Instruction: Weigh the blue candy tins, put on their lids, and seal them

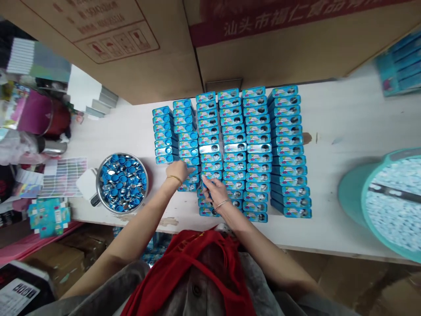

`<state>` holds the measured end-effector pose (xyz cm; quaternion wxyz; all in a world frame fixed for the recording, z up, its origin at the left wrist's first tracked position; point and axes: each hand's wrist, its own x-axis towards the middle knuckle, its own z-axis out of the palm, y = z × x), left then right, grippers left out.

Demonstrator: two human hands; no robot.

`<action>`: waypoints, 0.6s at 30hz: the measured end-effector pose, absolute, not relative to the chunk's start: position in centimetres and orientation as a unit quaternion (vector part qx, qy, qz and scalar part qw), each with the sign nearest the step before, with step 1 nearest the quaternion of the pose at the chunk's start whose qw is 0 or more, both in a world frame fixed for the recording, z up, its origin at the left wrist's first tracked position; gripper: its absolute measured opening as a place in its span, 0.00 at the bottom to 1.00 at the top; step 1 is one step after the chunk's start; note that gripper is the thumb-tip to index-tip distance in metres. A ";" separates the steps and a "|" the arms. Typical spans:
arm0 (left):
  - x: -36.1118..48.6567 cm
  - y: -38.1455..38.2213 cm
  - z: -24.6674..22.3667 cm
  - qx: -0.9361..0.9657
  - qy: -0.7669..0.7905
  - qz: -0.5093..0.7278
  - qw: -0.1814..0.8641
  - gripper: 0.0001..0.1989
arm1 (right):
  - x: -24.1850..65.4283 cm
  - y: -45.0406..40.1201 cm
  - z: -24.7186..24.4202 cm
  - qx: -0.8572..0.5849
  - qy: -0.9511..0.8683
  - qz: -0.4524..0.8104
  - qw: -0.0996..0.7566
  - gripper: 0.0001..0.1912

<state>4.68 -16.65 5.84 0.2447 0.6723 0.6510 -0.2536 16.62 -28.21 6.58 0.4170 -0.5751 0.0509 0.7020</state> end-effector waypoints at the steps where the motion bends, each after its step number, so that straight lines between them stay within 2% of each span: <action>1: 4.5 -17.3 6.0 0.678 0.654 -0.217 0.255 0.18 | 16.4 -28.2 6.6 -0.581 0.057 0.693 0.422 0.29; 3: 4.1 -19.2 6.3 0.684 0.643 -0.101 0.330 0.18 | 16.1 -28.3 6.6 -0.591 0.065 0.679 0.430 0.30; 6: 3.5 -23.1 6.5 0.636 0.559 0.073 0.527 0.20 | 15.5 -28.7 6.7 -0.587 0.059 0.681 0.434 0.29; 8: 3.3 -25.2 6.3 0.575 0.511 0.132 0.625 0.19 | 15.2 -29.0 6.8 -0.580 0.056 0.689 0.431 0.28; 10: 3.0 -26.1 5.9 0.528 0.516 0.162 0.655 0.14 | 15.2 -29.4 7.0 -0.570 0.069 0.702 0.421 0.26; 13: 2.6 -25.3 5.5 0.519 0.617 0.136 0.575 0.06 | 15.8 -30.1 7.3 -0.518 0.095 0.743 0.413 0.21; 15: 2.6 -24.0 5.5 0.564 0.675 0.062 0.472 0.03 | 16.5 -30.6 7.4 -0.474 0.089 0.768 0.421 0.18; 18: 3.1 -22.0 5.9 0.644 0.678 -0.090 0.343 0.03 | 17.6 -31.1 7.5 -0.465 0.048 0.780 0.416 0.18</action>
